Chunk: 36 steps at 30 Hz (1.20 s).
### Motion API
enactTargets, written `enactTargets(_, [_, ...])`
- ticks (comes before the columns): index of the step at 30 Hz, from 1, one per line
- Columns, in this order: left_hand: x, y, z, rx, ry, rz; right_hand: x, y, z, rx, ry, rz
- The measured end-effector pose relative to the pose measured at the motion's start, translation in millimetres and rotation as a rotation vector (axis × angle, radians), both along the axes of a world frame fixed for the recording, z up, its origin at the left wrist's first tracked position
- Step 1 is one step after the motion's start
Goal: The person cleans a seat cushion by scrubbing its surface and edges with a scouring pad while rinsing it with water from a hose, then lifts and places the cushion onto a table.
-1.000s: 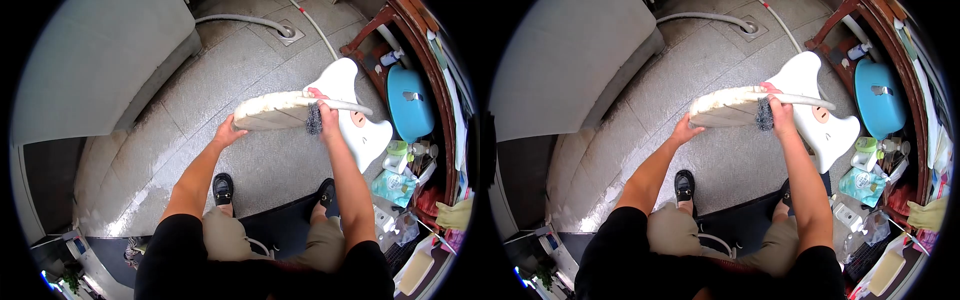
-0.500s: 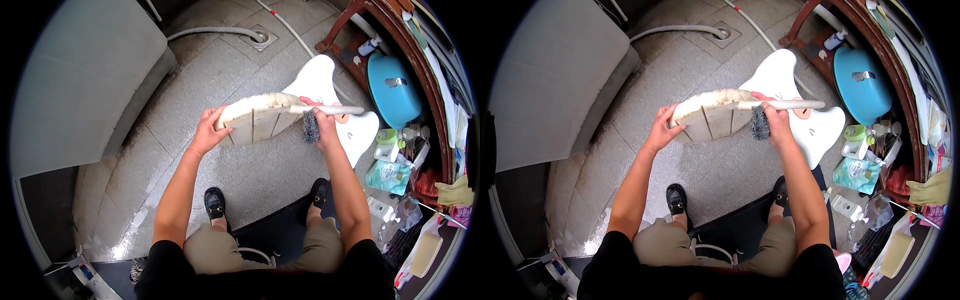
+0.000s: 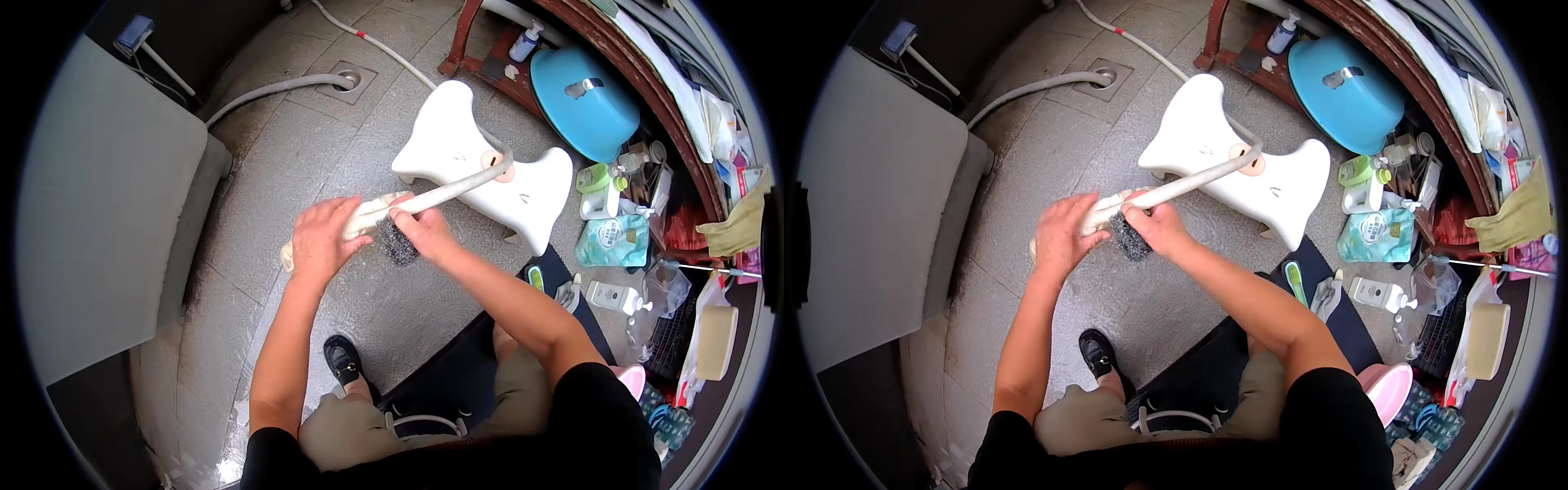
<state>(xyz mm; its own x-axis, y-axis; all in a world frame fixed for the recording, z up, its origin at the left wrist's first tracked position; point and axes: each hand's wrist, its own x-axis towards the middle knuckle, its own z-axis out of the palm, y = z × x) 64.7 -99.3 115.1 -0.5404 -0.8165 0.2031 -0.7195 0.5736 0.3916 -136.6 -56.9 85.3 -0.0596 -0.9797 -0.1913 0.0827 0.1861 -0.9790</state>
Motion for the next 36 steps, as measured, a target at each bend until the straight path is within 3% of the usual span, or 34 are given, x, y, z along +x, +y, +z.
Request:
enactTargets(2, [-5, 5, 0, 0.011, -0.072, -0.069, -3, 2, 8, 0.055, 0.029, -0.007])
enactTargets(4, [-13, 9, 7, -0.163, 0.019, -0.065, -11, 0, -2, 0.051, -0.023, -0.003])
enactTargets(6, [-19, 9, -2, -0.129, 0.053, -0.052, -18, -1, -10, 0.054, -0.082, 0.021])
enactTargets(11, [-31, 2, -7, -0.142, 0.072, -0.066, -70, 9, -23, 0.166, 0.060, 0.278])
enactTargets(13, [-32, -2, -10, -0.200, 0.074, -0.040, -104, 23, -44, 0.160, 0.489, 0.371])
enactTargets(15, [-33, -3, -6, -0.177, 0.055, -0.029, -112, 53, -45, -0.356, 1.415, 0.298])
enactTargets(19, [-39, 1, -9, -0.148, 0.011, -0.049, -89, 43, 40, -0.078, 1.298, 0.283])
enactTargets(21, [-47, 4, -11, -0.130, -0.001, -0.083, -79, 23, 66, -0.716, 1.137, 0.045])
enactTargets(22, [-48, 7, -11, -0.111, -0.018, -0.110, -78, 17, 60, -0.717, 1.138, 0.035])
enactTargets(24, [-51, 10, -12, -0.119, -0.014, -0.127, -75, 8, 29, -0.662, 1.128, 0.315])
enactTargets(29, [-54, 11, -2, -0.147, -0.096, -0.101, -83, 13, 23, -0.571, 1.181, 0.320])
enactTargets(31, [-56, 11, -8, 0.013, -0.202, -0.091, -88, 10, 32, -0.538, 1.161, 0.300])
enactTargets(34, [-54, 5, -13, -0.075, -0.041, -0.073, -81, 9, 35, -0.544, 1.158, 0.312])
enactTargets(36, [-49, 3, -12, -0.116, -0.068, -0.076, -69, 5, 34, -0.562, 1.146, 0.316])
